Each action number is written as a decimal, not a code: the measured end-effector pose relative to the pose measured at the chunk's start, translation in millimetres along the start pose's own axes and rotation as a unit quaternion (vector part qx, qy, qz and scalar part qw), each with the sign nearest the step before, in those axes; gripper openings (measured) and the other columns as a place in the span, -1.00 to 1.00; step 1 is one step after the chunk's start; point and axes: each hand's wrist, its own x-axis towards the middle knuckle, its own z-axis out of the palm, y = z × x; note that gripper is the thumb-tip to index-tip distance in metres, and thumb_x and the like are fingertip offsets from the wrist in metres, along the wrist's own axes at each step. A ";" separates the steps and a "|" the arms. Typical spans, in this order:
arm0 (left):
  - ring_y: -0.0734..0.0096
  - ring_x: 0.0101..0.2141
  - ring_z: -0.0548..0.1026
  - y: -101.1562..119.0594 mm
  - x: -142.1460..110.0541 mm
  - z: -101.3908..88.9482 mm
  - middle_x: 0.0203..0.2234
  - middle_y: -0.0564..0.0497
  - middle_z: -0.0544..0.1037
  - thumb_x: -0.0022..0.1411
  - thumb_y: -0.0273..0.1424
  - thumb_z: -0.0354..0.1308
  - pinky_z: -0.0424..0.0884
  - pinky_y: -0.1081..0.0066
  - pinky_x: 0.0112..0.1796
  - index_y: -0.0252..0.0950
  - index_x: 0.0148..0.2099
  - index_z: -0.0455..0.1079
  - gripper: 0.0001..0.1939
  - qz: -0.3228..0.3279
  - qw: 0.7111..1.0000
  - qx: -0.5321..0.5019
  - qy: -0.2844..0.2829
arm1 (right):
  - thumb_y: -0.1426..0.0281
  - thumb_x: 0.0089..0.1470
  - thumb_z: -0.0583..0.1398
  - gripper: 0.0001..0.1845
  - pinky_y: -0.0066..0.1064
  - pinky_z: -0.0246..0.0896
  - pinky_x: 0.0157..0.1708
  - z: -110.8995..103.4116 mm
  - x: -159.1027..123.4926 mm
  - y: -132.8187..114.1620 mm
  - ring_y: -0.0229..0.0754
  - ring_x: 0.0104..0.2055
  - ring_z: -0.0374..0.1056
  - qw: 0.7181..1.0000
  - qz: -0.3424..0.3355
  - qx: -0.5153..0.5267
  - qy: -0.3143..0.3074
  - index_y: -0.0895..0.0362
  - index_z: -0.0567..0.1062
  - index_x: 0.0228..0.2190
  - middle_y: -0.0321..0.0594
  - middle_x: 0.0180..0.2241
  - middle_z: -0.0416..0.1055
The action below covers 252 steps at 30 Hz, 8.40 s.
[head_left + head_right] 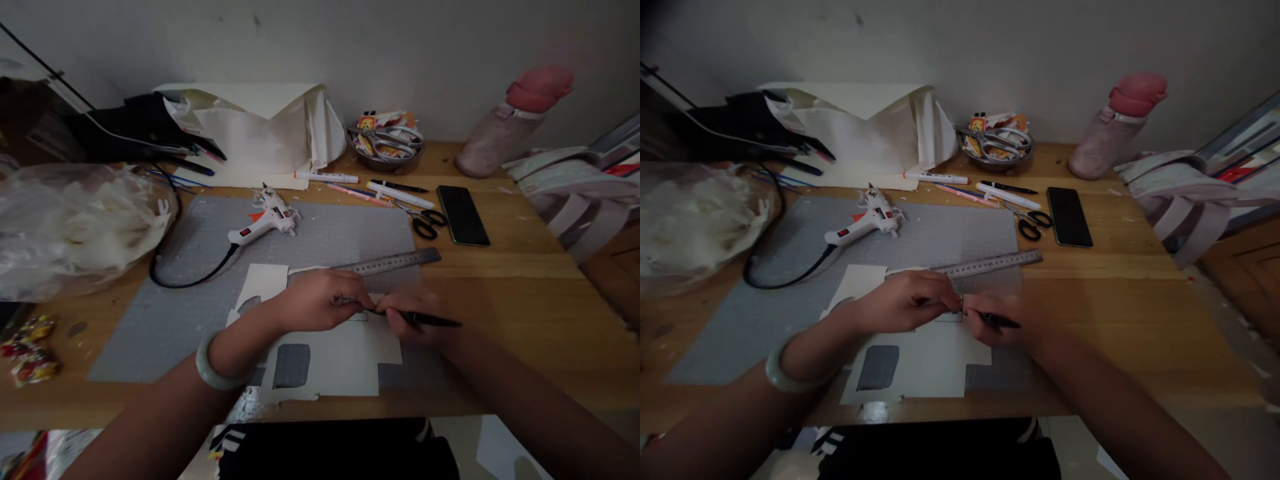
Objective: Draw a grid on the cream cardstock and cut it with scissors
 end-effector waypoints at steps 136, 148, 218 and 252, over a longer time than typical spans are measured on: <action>0.42 -0.30 0.54 -5.6 -0.3 8.5 -0.33 -0.03 0.59 0.23 -0.53 -0.01 0.41 0.48 -0.28 -0.29 -0.23 0.46 -0.78 0.027 0.997 0.043 0.055 | 0.39 0.10 0.04 -0.75 -0.49 0.11 -0.62 -7.7 0.9 5.1 -0.30 -0.61 0.22 0.965 0.229 0.116 0.051 0.10 0.46 -0.52 -0.34 -0.62 0.35; 0.41 -0.30 0.55 -6.4 0.1 9.3 -0.33 -0.05 0.59 0.24 -0.53 0.00 0.43 0.45 -0.27 -0.31 -0.23 0.46 -0.80 0.040 0.998 0.028 0.046 | 0.37 0.11 0.05 -0.76 -0.48 0.11 -0.62 -5.0 0.5 7.7 -0.29 -0.60 0.23 0.962 0.241 0.119 0.052 0.09 0.46 -0.50 -0.34 -0.61 0.35; 0.51 -0.37 0.50 0.9 1.2 2.8 -0.31 0.02 0.56 0.27 -0.49 0.03 0.32 0.54 -0.34 -0.27 -0.20 0.48 -0.81 0.012 0.996 0.084 -0.025 | 0.38 0.11 0.04 -0.73 -0.45 0.09 -0.61 8.8 2.1 12.0 -0.29 -0.61 0.18 0.957 0.266 0.119 0.004 0.08 0.36 -0.59 -0.36 -0.66 0.25; 0.51 -0.39 0.47 2.4 2.5 2.0 -0.34 0.02 0.54 0.25 -0.54 0.06 0.32 0.53 -0.37 -0.30 -0.18 0.48 -0.82 0.005 0.998 0.054 -0.027 | 0.47 0.23 0.02 -0.78 -0.40 0.28 -0.44 4.0 -4.7 0.2 -0.23 -0.43 0.31 0.970 -0.190 -0.142 -0.053 0.18 0.45 -0.36 -0.20 -0.50 0.43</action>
